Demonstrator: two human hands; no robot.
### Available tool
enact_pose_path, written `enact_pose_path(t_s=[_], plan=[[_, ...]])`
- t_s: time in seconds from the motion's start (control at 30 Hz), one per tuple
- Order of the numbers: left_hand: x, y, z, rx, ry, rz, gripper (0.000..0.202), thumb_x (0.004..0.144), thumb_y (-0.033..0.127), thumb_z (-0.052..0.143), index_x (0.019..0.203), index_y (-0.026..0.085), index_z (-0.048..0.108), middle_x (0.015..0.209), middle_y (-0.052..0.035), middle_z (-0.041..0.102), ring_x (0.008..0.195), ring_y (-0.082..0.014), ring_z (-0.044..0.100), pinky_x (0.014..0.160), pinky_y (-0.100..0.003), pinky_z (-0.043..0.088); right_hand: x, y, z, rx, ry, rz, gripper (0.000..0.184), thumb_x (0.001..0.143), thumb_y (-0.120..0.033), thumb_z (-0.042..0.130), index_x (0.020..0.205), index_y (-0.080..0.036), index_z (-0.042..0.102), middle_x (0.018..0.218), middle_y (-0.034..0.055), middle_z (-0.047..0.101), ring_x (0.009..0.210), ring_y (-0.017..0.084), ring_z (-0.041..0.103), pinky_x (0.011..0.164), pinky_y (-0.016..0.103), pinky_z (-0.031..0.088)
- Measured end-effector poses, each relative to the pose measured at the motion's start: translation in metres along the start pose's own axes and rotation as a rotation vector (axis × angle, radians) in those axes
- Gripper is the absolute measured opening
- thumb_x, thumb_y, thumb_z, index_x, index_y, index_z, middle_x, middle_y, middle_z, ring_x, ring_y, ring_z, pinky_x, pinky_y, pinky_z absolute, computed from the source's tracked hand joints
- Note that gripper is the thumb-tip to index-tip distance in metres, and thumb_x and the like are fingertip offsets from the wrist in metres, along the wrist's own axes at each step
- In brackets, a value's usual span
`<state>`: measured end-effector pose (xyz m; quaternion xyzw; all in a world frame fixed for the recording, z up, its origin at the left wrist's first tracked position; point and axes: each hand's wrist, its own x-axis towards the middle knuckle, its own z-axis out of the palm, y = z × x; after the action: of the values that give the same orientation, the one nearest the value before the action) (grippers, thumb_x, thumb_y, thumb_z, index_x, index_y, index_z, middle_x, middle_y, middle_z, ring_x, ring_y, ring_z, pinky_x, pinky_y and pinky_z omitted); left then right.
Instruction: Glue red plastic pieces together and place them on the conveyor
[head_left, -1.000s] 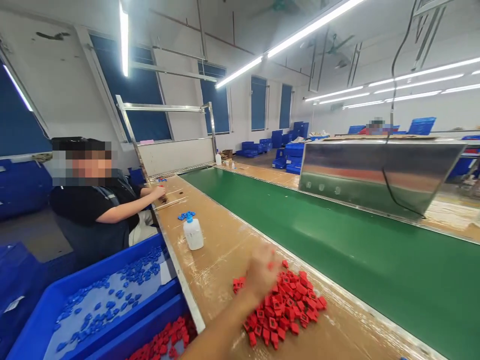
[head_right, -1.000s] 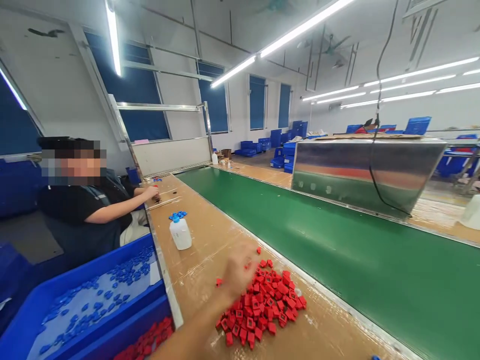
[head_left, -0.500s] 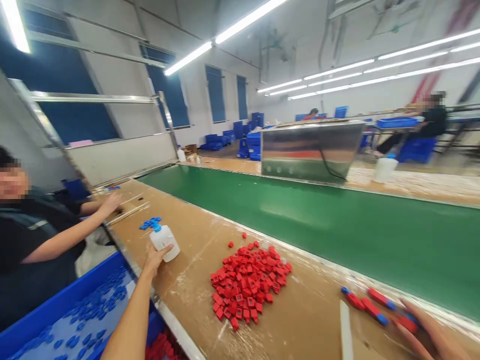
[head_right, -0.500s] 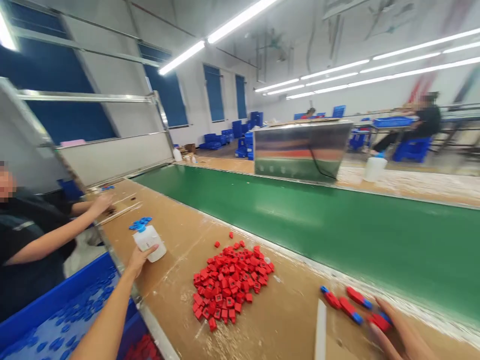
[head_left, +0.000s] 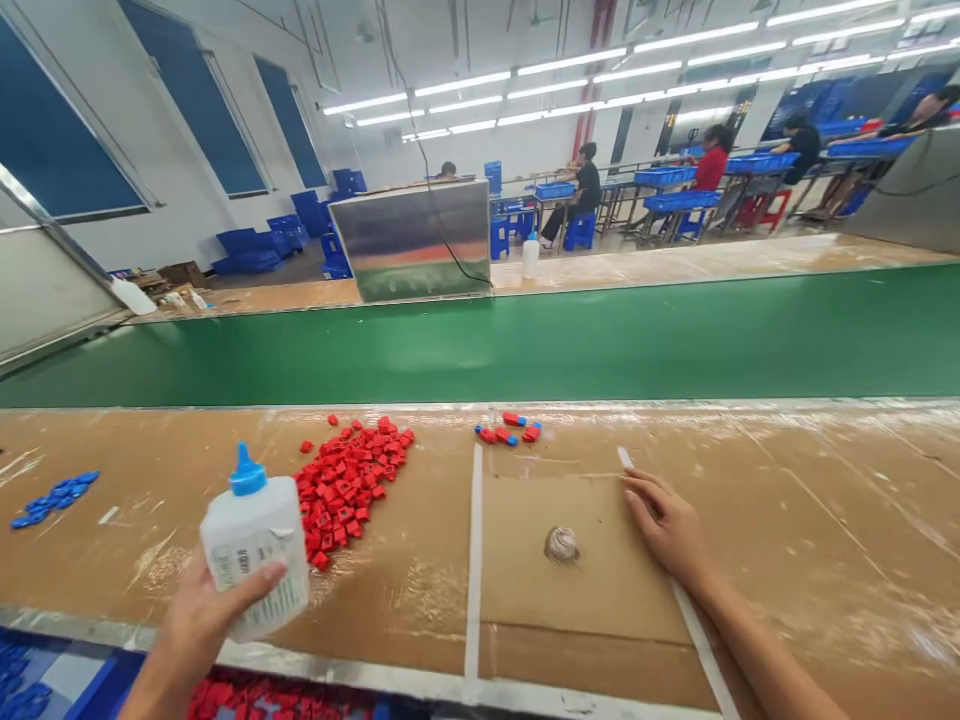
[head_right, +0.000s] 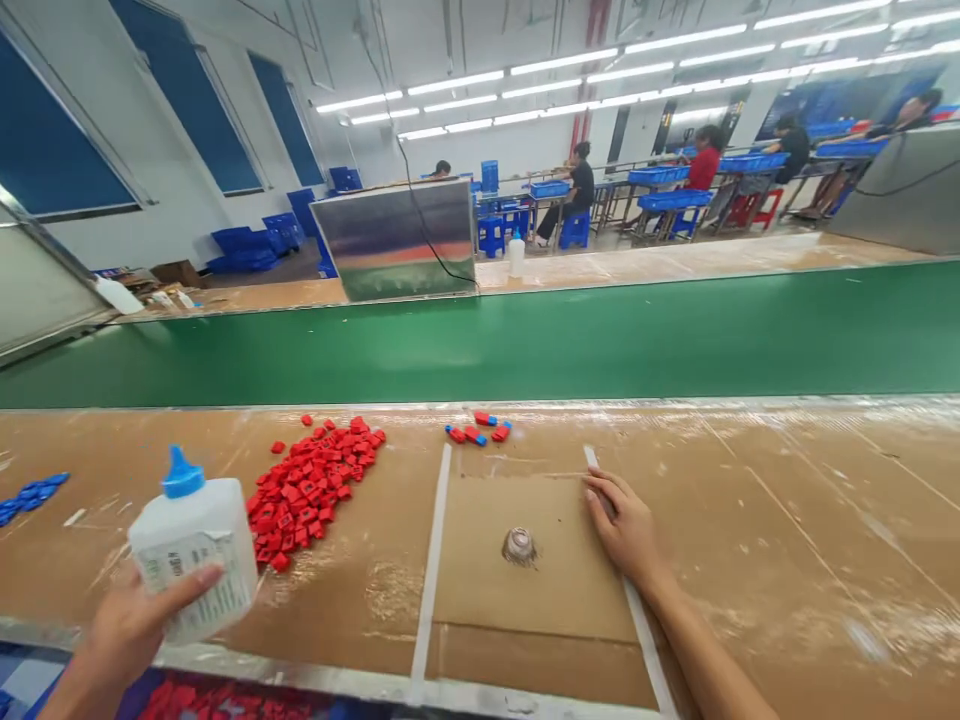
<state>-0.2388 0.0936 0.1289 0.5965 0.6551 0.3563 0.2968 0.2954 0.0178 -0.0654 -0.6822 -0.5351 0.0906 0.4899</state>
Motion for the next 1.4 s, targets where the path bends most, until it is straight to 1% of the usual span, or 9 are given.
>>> enact_pose_path(t_s=[0.1,0.23,0.3,0.43,0.5,0.6,0.87,1.23,1.4], plan=[[-0.029,0.025,0.042,-0.034,-0.248,-0.045,0.069,0.057,0.061,0.079,0.110,0.019,0.062,0.087,-0.0066,0.078,0.082,-0.0331,0.073,0.067,-0.038,0.060,-0.005,-0.002,-0.007,0.048,0.028,0.006,0.033,0.094,-0.046,0.047,0.102,-0.021,0.067,0.120,0.0127,0.065,0.107,0.028,0.064,0.091,0.046,0.054],[-0.049,0.062,0.094,0.063,-0.598,0.105,0.076,0.064,0.053,0.077,0.128,0.020,0.053,0.113,-0.0077,0.073,0.101,-0.0309,0.068,0.082,-0.035,0.056,-0.002,-0.007,-0.014,0.096,0.030,0.000,0.030,0.095,-0.041,0.046,0.100,-0.021,0.068,0.119,0.0121,0.066,0.110,0.027,0.063,0.093,0.046,0.052],[-0.053,0.078,0.116,0.163,-0.739,0.217,0.070,0.070,0.049,0.074,0.131,0.022,0.051,0.115,-0.0054,0.070,0.101,-0.0277,0.066,0.085,-0.033,0.052,-0.003,-0.010,-0.018,0.109,0.020,-0.003,0.028,0.095,-0.039,0.047,0.100,-0.021,0.068,0.120,0.0117,0.066,0.110,0.028,0.063,0.095,0.048,0.051],[-0.051,0.101,0.148,0.419,-0.875,0.358,0.046,0.076,0.046,0.069,0.113,0.022,0.058,0.091,-0.0004,0.067,0.080,-0.0215,0.062,0.069,-0.028,0.046,-0.009,-0.016,-0.025,0.124,-0.015,-0.015,0.025,0.094,-0.037,0.049,0.099,-0.022,0.068,0.122,0.0104,0.065,0.111,0.028,0.063,0.096,0.048,0.050],[-0.046,0.109,0.157,0.498,-0.919,0.393,0.042,0.076,0.046,0.068,0.109,0.021,0.058,0.088,0.0000,0.066,0.076,-0.0204,0.060,0.065,-0.027,0.042,-0.011,-0.018,-0.028,0.126,-0.029,-0.022,0.025,0.094,-0.036,0.048,0.098,-0.023,0.068,0.123,0.0103,0.065,0.112,0.028,0.062,0.097,0.049,0.048],[-0.038,0.118,0.166,0.592,-0.975,0.430,0.045,0.076,0.047,0.068,0.112,0.022,0.056,0.085,0.0001,0.066,0.073,-0.0200,0.059,0.062,-0.026,0.039,-0.011,-0.020,-0.030,0.127,-0.036,-0.023,0.024,0.094,-0.035,0.047,0.098,-0.022,0.068,0.124,0.0108,0.064,0.114,0.028,0.061,0.100,0.049,0.047],[-0.025,0.141,0.175,0.738,-1.030,0.475,0.054,0.074,0.053,0.063,0.118,0.024,0.055,0.085,-0.0017,0.068,0.074,-0.0219,0.061,0.061,-0.026,0.040,-0.009,-0.026,-0.035,0.119,-0.047,-0.011,0.022,0.093,-0.033,0.048,0.096,-0.022,0.067,0.125,0.0108,0.063,0.112,0.029,0.061,0.097,0.050,0.048],[-0.020,0.149,0.183,0.814,-1.073,0.471,0.048,0.073,0.051,0.067,0.111,0.023,0.057,0.089,-0.0027,0.068,0.079,-0.0248,0.062,0.065,-0.028,0.041,-0.009,-0.026,-0.036,0.117,-0.046,-0.004,0.022,0.093,-0.032,0.048,0.096,-0.023,0.068,0.126,0.0103,0.062,0.111,0.028,0.062,0.098,0.048,0.048],[-0.018,0.152,0.184,0.840,-1.068,0.467,0.054,0.072,0.053,0.066,0.117,0.023,0.057,0.092,-0.0044,0.068,0.082,-0.0269,0.063,0.068,-0.030,0.042,-0.009,-0.026,-0.036,0.114,-0.052,0.011,0.023,0.094,-0.033,0.047,0.096,-0.024,0.068,0.127,0.0091,0.061,0.111,0.028,0.062,0.094,0.046,0.050]])
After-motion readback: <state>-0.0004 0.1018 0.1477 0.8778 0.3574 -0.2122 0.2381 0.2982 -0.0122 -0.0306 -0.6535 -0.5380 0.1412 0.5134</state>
